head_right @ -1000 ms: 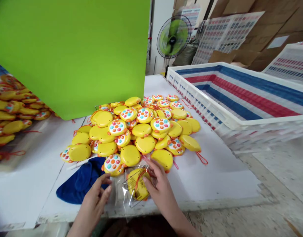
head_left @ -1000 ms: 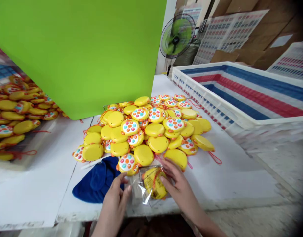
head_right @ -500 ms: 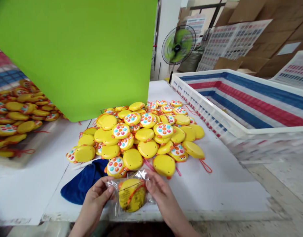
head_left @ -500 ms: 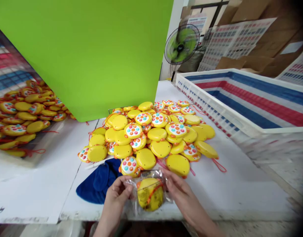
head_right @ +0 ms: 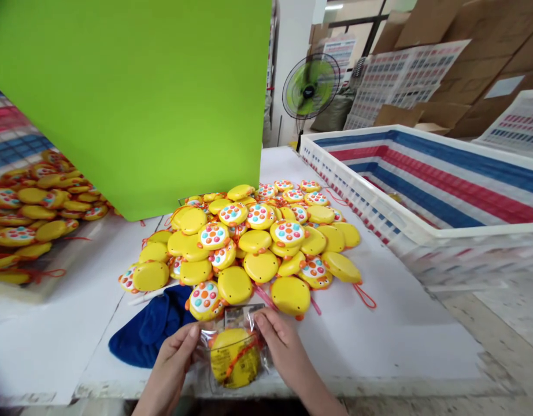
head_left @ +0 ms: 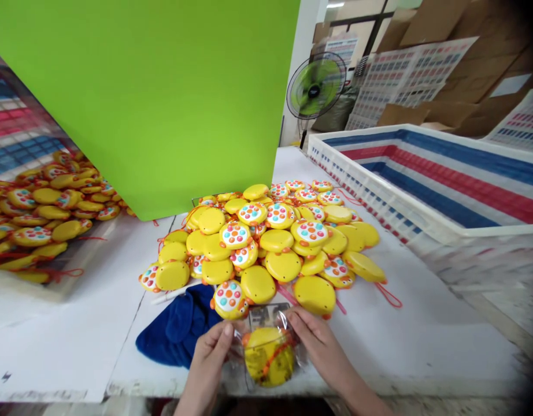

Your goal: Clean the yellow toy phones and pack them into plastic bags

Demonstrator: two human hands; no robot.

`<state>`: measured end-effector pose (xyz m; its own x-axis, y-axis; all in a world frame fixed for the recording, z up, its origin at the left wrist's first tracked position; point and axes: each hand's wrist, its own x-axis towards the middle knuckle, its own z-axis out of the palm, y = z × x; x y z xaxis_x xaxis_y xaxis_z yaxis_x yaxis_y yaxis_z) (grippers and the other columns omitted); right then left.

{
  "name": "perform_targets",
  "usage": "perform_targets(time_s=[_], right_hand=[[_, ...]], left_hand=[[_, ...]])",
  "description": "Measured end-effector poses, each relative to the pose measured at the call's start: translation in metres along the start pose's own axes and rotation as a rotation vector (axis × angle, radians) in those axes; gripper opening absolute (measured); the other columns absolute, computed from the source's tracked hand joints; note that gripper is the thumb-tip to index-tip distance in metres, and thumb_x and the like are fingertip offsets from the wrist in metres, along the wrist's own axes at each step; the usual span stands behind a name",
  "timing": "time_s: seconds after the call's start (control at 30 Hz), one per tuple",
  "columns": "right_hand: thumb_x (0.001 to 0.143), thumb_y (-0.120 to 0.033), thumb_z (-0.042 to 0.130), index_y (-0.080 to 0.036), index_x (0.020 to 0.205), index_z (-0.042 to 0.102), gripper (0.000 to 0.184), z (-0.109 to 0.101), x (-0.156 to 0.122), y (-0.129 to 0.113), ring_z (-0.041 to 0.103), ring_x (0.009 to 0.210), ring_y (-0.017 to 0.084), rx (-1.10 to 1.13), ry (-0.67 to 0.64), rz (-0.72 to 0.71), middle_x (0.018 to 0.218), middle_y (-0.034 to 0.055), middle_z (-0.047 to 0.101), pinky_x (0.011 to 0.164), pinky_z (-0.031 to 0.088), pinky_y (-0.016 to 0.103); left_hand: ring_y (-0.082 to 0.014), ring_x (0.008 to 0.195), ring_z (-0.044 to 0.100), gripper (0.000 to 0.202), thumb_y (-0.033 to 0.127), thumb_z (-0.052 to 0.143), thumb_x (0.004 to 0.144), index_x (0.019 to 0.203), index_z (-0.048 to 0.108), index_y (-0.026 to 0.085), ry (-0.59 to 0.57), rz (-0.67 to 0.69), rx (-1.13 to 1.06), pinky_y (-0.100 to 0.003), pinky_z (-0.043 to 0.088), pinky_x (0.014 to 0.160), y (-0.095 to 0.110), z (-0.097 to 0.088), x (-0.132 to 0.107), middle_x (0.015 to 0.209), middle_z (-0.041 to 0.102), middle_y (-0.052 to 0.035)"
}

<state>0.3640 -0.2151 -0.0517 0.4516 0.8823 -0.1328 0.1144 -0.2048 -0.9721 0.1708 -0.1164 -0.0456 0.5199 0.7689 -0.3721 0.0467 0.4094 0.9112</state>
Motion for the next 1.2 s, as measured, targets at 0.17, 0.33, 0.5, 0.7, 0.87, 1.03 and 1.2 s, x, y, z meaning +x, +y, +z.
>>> perform_targets(time_s=[0.17,0.33,0.5,0.7,0.87,1.03,1.2], right_hand=[[0.090,-0.050,0.042,-0.019,0.076,0.059,0.038,0.000,-0.004,-0.008,0.060,0.079,0.020,-0.023,-0.202,-0.041,0.079,0.0030,0.062,0.070,0.046,0.028],[0.091,-0.047,0.041,-0.019,0.061,0.053,0.043,-0.009,-0.002,-0.006,0.045,0.050,0.012,-0.189,-0.260,-0.107,0.051,-0.0045,0.044,0.048,0.034,0.023],[0.082,-0.048,0.057,-0.020,0.079,0.069,0.031,-0.072,0.018,-0.016,0.045,0.038,0.011,0.023,0.100,-0.058,0.045,-0.0048,0.053,0.037,0.033,0.022],[0.086,-0.039,0.056,-0.034,0.111,0.062,0.026,-0.091,0.030,-0.047,0.067,0.083,0.020,0.420,0.617,-0.525,0.102,0.0014,0.070,0.072,0.053,0.035],[0.087,-0.035,0.054,-0.024,0.116,0.061,0.032,-0.029,0.030,-0.017,0.064,0.101,0.025,-0.306,0.222,-0.391,0.115,0.0088,0.067,0.087,0.054,0.041],[0.091,-0.026,0.045,-0.025,0.127,0.054,0.037,0.000,0.029,0.007,0.056,0.116,0.026,-0.655,0.070,-0.480,0.126,0.0094,0.061,0.099,0.047,0.045],[0.088,-0.023,0.049,-0.021,0.140,0.038,0.053,0.015,0.042,0.010,0.044,0.128,0.029,-0.872,0.031,-0.581,0.142,0.0115,0.047,0.104,0.041,0.048]], left_hand=[[-0.0180,0.067,0.061,0.047,0.059,0.058,0.077,0.083,0.074,0.014,0.129,0.204,0.294,-0.024,0.048,0.061,0.000,-0.003,0.001,0.075,0.072,-0.0076],[-0.0153,0.053,0.061,0.041,0.049,0.048,0.086,0.088,0.072,0.016,0.136,0.411,0.616,-0.022,0.049,0.054,0.012,-0.004,0.000,0.062,0.069,-0.0030],[-0.0178,0.073,0.068,0.032,0.037,0.044,0.092,0.102,0.068,0.019,0.073,0.598,0.870,-0.025,0.054,0.067,0.011,-0.008,0.008,0.079,0.072,-0.0059],[-0.0310,0.117,0.052,0.044,0.034,0.062,0.082,0.124,0.055,0.019,0.238,0.946,1.302,-0.049,0.048,0.094,-0.009,-0.011,0.032,0.124,0.058,-0.0149],[-0.0316,0.124,0.047,0.043,0.026,0.058,0.085,0.127,0.052,0.019,0.199,0.989,1.512,-0.048,0.048,0.095,-0.019,-0.016,0.048,0.129,0.057,-0.0125],[-0.0323,0.124,0.047,0.044,0.014,0.049,0.086,0.129,0.051,0.022,0.230,0.948,1.593,-0.054,0.042,0.099,-0.014,-0.033,0.037,0.130,0.058,-0.0103],[-0.0311,0.123,0.048,0.039,0.013,0.048,0.086,0.124,0.055,0.018,0.224,1.012,1.487,-0.049,0.045,0.098,-0.008,-0.030,0.018,0.125,0.060,-0.0138]])
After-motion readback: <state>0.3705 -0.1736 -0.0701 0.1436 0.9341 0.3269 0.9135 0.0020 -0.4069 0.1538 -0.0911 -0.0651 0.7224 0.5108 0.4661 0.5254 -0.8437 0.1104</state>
